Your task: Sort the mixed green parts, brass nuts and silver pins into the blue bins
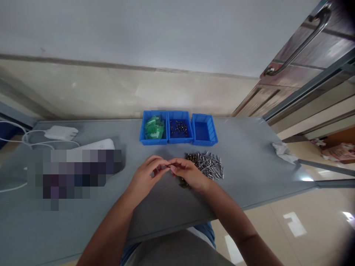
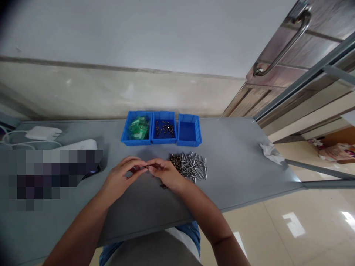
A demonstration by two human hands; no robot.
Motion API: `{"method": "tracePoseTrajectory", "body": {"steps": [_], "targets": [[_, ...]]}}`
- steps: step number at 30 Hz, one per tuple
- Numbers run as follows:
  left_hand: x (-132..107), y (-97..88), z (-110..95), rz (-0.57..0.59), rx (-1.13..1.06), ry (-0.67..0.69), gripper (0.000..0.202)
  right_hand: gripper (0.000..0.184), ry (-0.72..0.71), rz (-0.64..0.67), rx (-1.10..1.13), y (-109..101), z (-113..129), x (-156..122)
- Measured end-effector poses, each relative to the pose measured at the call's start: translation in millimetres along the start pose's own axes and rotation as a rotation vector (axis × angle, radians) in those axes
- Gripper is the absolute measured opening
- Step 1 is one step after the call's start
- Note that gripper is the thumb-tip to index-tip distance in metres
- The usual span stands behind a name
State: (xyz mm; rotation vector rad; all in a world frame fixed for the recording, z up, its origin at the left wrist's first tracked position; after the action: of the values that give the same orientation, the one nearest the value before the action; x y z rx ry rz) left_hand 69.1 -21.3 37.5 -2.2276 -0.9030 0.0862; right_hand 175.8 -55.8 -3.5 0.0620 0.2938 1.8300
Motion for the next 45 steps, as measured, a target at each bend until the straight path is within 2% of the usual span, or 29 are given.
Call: {"method": "tracePoseTrajectory", "body": {"steps": [5,9,12,16,19,22,24,26,28,30,32,34,36,38,41,45], "targets": [[-2,-4.9,0,-0.036,0.019,-0.010,0.009,0.018,0.021,-0.073,-0.001,-4,4,0],[-3,-8.6,2,-0.077,0.019,-0.039,0.009,0.016,-0.040,-0.169,-0.067,-9,10,-3],[-1,-7.2,2,-0.069,0.027,-0.039,0.008,0.014,-0.099,-0.253,-0.196,-12,16,-6],[0,-1.8,4,-0.022,0.030,-0.037,0.008,0.009,-0.186,-0.338,-0.486,-10,31,-8],[-1,0.5,6,0.001,0.016,-0.050,0.009,0.004,-0.261,-0.402,-0.618,-4,53,-21],[-1,3.0,10,0.028,0.016,-0.081,0.010,0.005,-0.401,-0.603,-0.716,4,95,-59],[-1,4.1,12,0.033,0.017,-0.092,0.010,0.009,-0.549,-0.743,-0.768,11,127,-89],[-1,5.0,12,0.032,0.013,-0.089,0.010,0.012,-0.660,-0.862,-0.846,15,152,-107],[-1,5.7,12,0.037,0.007,-0.081,0.011,0.012,-0.686,-0.947,-0.937,11,162,-105],[-1,6.1,11,0.049,-0.002,-0.078,0.012,0.010,-0.600,-0.980,-1.017,0,155,-84],[-2,5.3,11,0.054,-0.015,-0.079,0.013,0.016,-0.389,-0.913,-1.059,-16,131,-54],[-3,4.4,11,0.057,-0.014,-0.083,0.013,0.014,-0.152,-0.725,-1.119,-23,96,-30],[-3,4.3,11,0.056,0.003,-0.083,0.013,0.012,0.067,-0.501,-1.199,-18,59,-18],[-2,5.5,11,0.054,0.013,-0.075,0.012,0.015,0.239,-0.332,-1.287,-9,32,-19],[-2,7.9,11,0.048,-0.001,-0.055,0.013,0.016,0.356,-0.214,-1.389,1,15,-23],[-3,8.8,11,0.050,0.002,-0.048,0.013,0.012,0.355,-0.183,-1.422,1,13,-18]]}}
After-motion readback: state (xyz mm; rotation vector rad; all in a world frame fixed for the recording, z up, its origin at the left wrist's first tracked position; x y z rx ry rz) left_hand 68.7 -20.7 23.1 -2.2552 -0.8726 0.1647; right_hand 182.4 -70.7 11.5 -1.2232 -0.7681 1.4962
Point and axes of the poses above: each hand's wrist, its own x-axis towards the middle knuckle, its own y-axis out of the palm, z = x × y, the point moved 7 cm from there along x, towards the middle knuckle, and after that the axes turned 10 degrees about z, right-handed, at the moved point
